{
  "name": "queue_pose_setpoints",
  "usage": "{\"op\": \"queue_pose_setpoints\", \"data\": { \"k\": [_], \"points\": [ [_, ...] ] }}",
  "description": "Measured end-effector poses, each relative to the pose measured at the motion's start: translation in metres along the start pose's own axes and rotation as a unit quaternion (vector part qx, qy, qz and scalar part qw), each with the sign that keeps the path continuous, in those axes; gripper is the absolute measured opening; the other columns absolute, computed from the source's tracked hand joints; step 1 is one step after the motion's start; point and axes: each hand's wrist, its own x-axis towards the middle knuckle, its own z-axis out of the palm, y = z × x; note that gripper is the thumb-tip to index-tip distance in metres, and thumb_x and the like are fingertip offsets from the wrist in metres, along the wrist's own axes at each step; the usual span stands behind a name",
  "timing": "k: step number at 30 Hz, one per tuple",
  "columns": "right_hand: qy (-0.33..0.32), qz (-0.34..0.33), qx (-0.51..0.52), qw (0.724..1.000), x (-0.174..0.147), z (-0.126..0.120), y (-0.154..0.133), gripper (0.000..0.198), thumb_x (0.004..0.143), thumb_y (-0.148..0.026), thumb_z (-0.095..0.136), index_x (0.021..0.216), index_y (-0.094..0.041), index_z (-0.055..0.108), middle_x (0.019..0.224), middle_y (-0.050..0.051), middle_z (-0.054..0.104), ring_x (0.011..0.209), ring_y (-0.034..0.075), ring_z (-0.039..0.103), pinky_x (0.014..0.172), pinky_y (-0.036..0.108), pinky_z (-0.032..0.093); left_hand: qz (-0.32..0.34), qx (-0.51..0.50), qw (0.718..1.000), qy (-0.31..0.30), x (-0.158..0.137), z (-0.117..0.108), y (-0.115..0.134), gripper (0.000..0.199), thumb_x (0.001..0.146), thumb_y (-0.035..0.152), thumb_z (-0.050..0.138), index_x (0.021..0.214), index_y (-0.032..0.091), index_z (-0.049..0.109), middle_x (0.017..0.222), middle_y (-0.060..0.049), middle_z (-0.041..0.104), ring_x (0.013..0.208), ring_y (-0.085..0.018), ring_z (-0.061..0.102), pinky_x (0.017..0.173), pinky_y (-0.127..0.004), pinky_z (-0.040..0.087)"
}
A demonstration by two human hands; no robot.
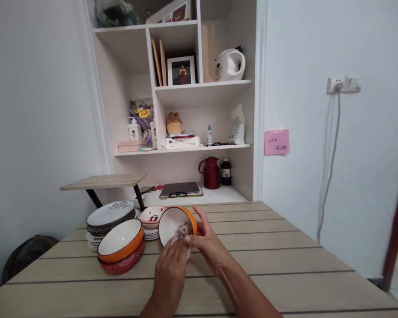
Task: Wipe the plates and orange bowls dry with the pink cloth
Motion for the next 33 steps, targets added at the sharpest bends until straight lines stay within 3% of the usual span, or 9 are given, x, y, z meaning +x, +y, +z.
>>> {"op": "queue_pose_setpoints", "data": {
  "k": [4,7,11,15,19,24,30,33],
  "points": [
    [0.023,0.017,0.031,0.999,0.001,0.011,0.026,0.09,0.057,-0.025,0.084,0.138,-0.035,0.046,0.122,0.003,0.066,0.11,0.025,0.061,0.097,0.038,0.043,-0.032,-0.008,0.999,0.02,0.0,-0.003,0.001,0.038,0.098,0.008,0.031,0.119,0.013,0.062,0.101,-0.009,0.075,0.096,-0.019,0.07,0.088,-0.037,0.057],
    [0.075,0.028,0.055,0.995,0.005,0.012,0.033,0.073,0.064,-0.032,0.077,0.133,-0.035,0.051,0.102,0.001,0.071,0.092,0.024,0.065,0.084,0.035,0.048,0.003,-0.042,0.999,0.0,0.0,-0.001,0.004,0.04,0.099,0.01,0.029,0.12,0.013,0.063,0.104,-0.009,0.074,0.099,-0.018,0.069,0.093,-0.036,0.054],
    [0.134,0.014,0.019,0.991,0.012,-0.002,0.019,0.054,0.068,-0.032,0.069,0.122,-0.029,0.059,0.081,-0.001,0.07,0.075,0.022,0.063,0.071,0.031,0.047,0.05,-0.097,0.993,-0.034,-0.002,0.014,0.009,0.041,0.102,0.021,0.027,0.132,0.017,0.056,0.116,-0.006,0.072,0.108,-0.016,0.064,0.102,-0.035,0.047],
    [0.098,0.014,-0.097,0.99,0.013,-0.022,-0.007,0.043,0.073,-0.035,0.065,0.116,-0.027,0.064,0.09,0.0,0.072,0.08,0.022,0.062,0.071,0.031,0.045,0.083,-0.11,0.989,-0.054,-0.004,0.027,0.009,0.034,0.102,0.027,0.035,0.125,0.028,0.06,0.113,0.001,0.072,0.11,-0.013,0.062,0.112,-0.037,0.038],
    [0.034,0.029,-0.175,0.983,0.007,-0.033,-0.025,0.034,0.076,-0.036,0.065,0.109,-0.027,0.068,0.108,0.001,0.072,0.103,0.026,0.061,0.086,0.035,0.044,0.084,-0.059,0.993,-0.054,-0.005,0.025,0.01,0.025,0.098,0.024,0.044,0.109,0.023,0.068,0.113,-0.003,0.072,0.113,-0.019,0.062,0.115,-0.049,0.032],
    [0.023,0.085,-0.142,0.986,0.003,-0.029,-0.021,0.049,0.077,-0.042,0.069,0.124,-0.033,0.059,0.107,0.003,0.073,0.096,0.027,0.065,0.077,0.037,0.048,0.051,0.022,0.998,-0.044,-0.005,0.017,0.01,0.028,0.096,0.015,0.041,0.102,0.012,0.069,0.114,-0.01,0.072,0.114,-0.022,0.063,0.107,-0.042,0.043],
    [0.056,0.046,-0.004,0.997,0.004,-0.013,-0.004,0.084,0.064,-0.029,0.081,0.14,-0.036,0.044,0.108,0.003,0.074,0.089,0.024,0.068,0.082,0.038,0.049,0.006,0.028,0.998,-0.052,-0.005,0.012,0.006,0.031,0.097,0.013,0.038,0.11,0.012,0.066,0.119,-0.009,0.07,0.119,-0.02,0.061,0.108,-0.042,0.045],
    [0.042,0.01,0.049,0.998,0.003,0.003,0.008,0.092,0.06,-0.024,0.084,0.141,-0.035,0.042,0.116,0.004,0.071,0.102,0.025,0.067,0.094,0.039,0.046,-0.004,0.04,0.999,-0.035,-0.006,0.011,0.002,0.034,0.096,0.009,0.036,0.116,0.012,0.064,0.116,-0.008,0.071,0.117,-0.022,0.062,0.102,-0.042,0.051]
  ]
}}
